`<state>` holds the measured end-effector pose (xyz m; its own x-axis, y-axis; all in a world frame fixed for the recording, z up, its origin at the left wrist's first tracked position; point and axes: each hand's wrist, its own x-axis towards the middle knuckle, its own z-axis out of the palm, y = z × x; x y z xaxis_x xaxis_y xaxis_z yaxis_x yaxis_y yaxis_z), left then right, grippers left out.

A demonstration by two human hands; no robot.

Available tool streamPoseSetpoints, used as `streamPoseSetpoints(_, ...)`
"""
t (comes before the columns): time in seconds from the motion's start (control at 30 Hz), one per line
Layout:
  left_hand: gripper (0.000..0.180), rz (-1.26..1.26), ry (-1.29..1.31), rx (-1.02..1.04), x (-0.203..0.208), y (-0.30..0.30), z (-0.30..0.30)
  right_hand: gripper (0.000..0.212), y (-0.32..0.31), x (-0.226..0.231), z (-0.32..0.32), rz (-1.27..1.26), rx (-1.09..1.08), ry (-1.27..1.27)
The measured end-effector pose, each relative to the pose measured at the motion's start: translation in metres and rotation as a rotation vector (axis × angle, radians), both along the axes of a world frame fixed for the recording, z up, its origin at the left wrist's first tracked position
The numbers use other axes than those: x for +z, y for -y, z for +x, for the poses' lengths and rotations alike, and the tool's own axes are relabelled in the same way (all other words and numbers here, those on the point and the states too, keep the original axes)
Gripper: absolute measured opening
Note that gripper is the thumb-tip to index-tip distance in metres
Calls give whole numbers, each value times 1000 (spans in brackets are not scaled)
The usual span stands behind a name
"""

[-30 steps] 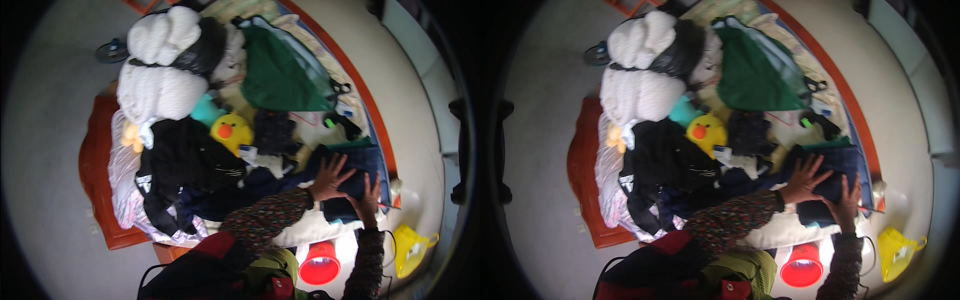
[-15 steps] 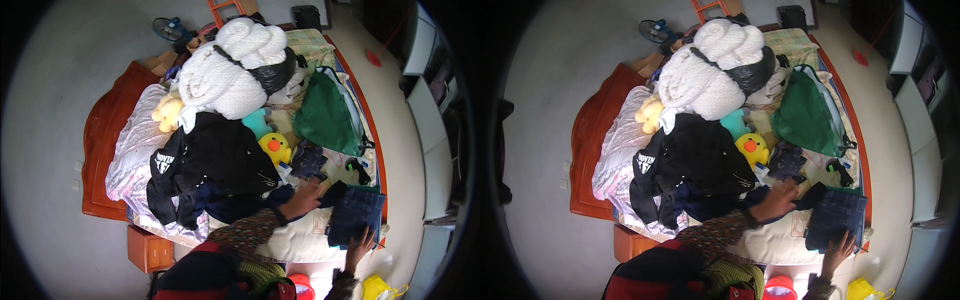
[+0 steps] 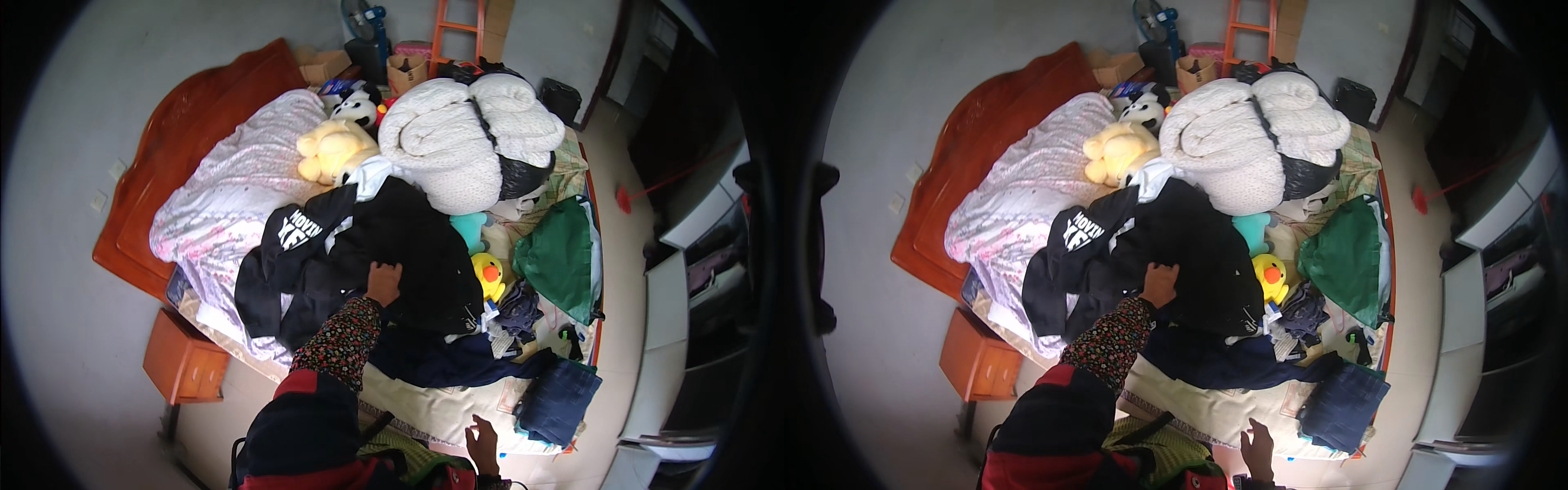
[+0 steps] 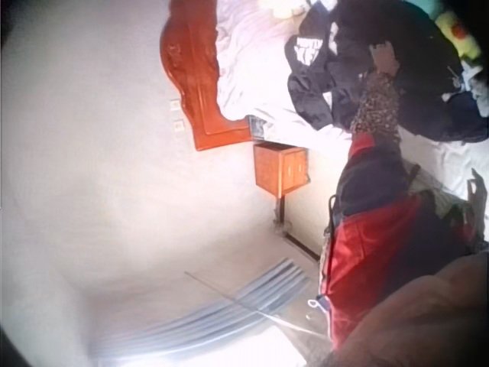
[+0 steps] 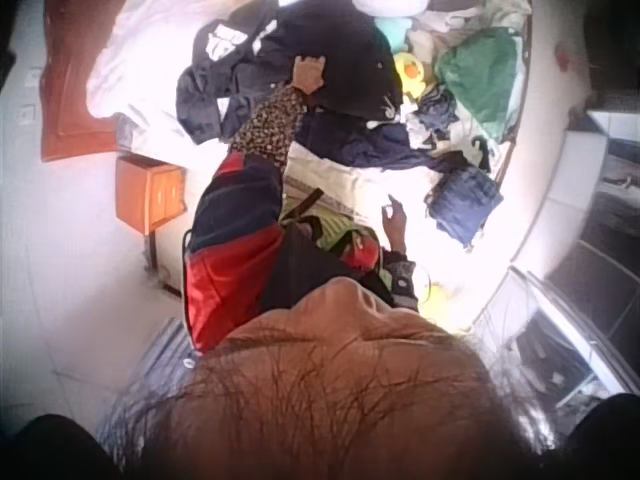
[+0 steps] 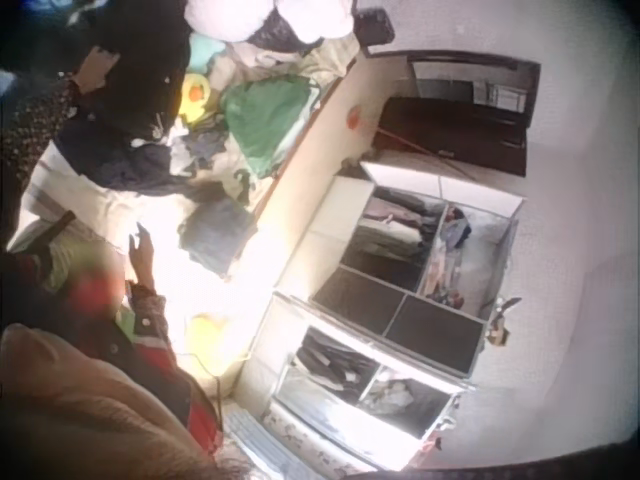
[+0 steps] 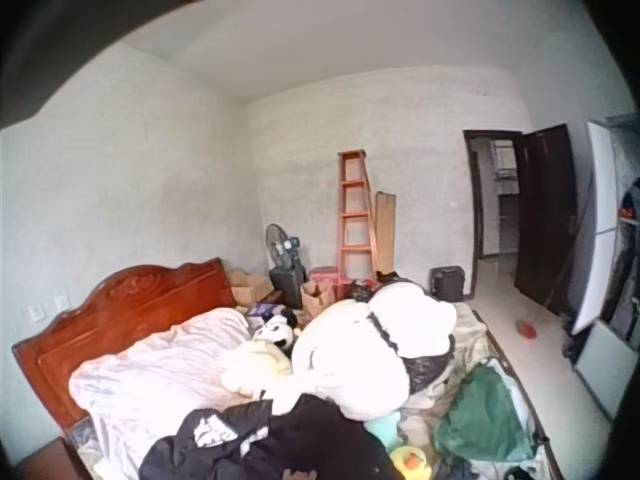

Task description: The person folds several pieces of clothing on a bed, including a camouflage-patterned garment, a green bag, a teal shirt, dark pants, and a black hoodie. Each item is picked up, unfolded, folded neatly, and placed on the bed.

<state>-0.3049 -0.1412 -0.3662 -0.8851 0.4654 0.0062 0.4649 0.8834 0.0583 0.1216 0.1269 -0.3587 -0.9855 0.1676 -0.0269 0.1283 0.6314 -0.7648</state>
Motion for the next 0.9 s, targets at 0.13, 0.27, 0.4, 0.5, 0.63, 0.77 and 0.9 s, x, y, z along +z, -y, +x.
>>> streamPoseSetpoints(0.13,38,333,149,-12,2,-9,83,64,29,37,-31,-46,22,38)
streamPoseSetpoints(0.27,53,598,1045,-31,32,-2,183,95,68,78,-61,98,239,8)
streamPoseSetpoints(0.4,42,834,1490,-354,81,21,240,96,109,117,-90,140,508,-122)
streamPoseSetpoints(0.5,43,944,1735,-427,125,42,220,93,123,145,-103,146,558,-181)
streamPoseSetpoints(0.63,50,1077,1586,-496,191,60,193,84,129,178,-126,123,387,-116)
streamPoseSetpoints(0.77,82,1383,999,-504,243,85,172,61,128,231,-172,-20,202,-366)
streamPoseSetpoints(0.9,102,1003,585,-419,274,107,158,37,122,330,-210,-133,-8,-651)
